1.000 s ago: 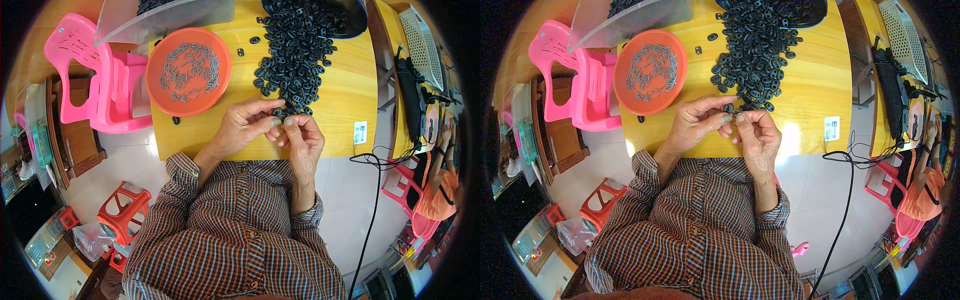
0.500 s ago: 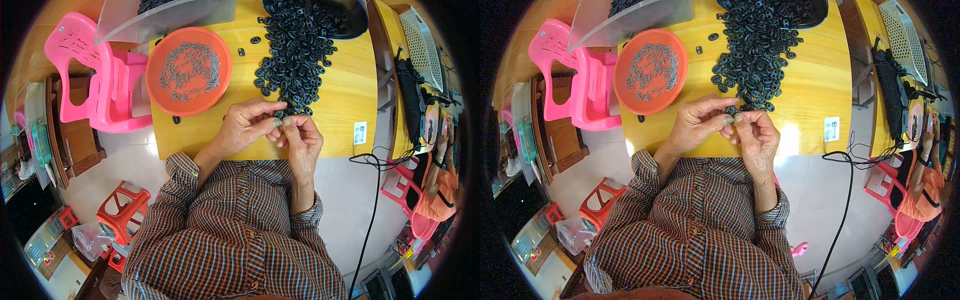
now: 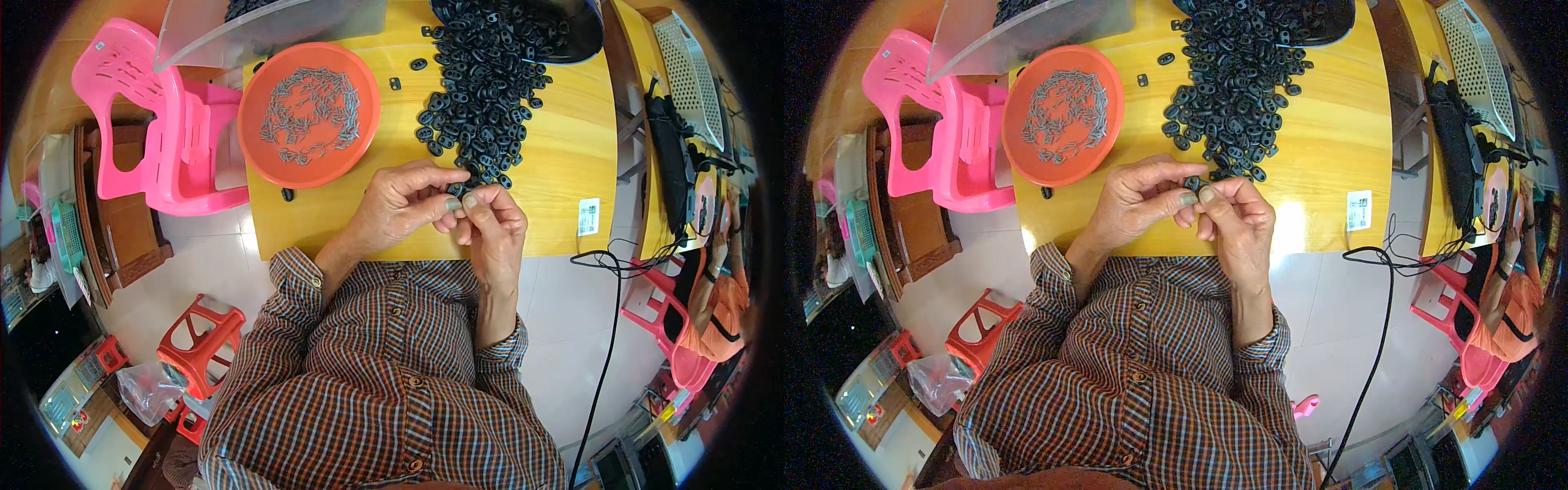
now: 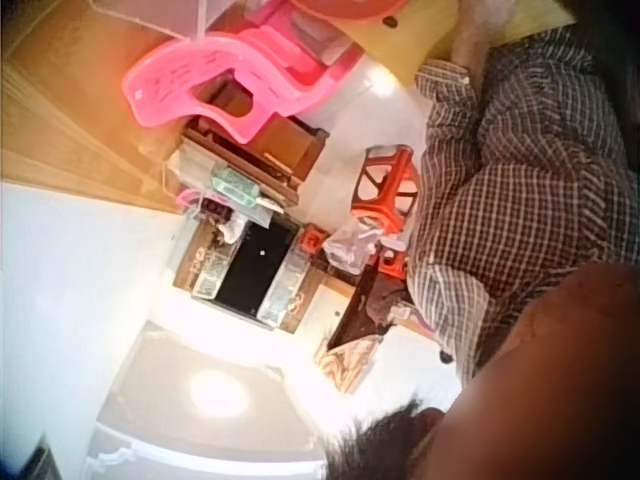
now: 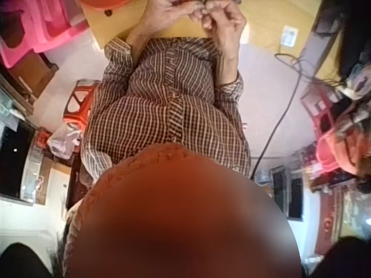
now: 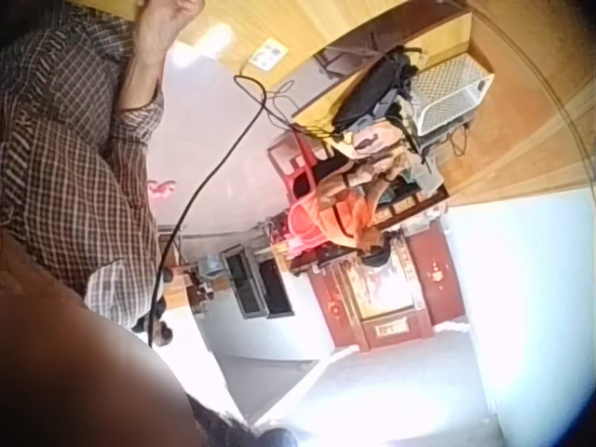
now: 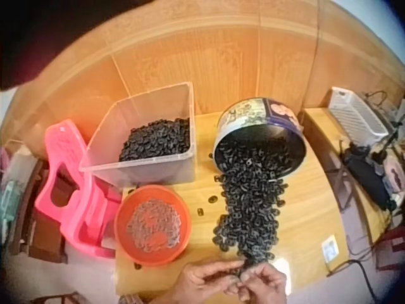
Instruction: Assembling small plastic buckles by inserting metal components into them manually.
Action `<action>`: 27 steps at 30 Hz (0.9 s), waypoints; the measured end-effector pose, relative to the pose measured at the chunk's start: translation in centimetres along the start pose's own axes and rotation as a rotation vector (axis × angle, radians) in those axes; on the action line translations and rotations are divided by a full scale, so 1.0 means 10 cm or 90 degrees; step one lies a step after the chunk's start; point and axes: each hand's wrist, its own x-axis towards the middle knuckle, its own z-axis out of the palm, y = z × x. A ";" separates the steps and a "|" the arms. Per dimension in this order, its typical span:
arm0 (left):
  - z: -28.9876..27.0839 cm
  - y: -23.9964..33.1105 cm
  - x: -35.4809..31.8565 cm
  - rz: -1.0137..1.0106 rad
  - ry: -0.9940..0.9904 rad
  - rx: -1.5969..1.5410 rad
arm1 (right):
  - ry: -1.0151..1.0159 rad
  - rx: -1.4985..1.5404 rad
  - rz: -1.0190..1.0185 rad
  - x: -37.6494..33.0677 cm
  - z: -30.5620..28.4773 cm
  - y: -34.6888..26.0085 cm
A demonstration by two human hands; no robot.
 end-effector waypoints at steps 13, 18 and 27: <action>-0.06 0.04 -0.04 0.021 -0.011 -0.016 | -0.059 0.070 0.060 0.02 -0.01 0.04; -0.07 0.05 -0.05 0.016 -0.016 -0.007 | -0.070 0.094 0.060 0.03 -0.03 0.05; -0.11 0.09 -0.07 0.011 -0.063 0.012 | -0.114 0.085 0.119 0.05 -0.12 0.02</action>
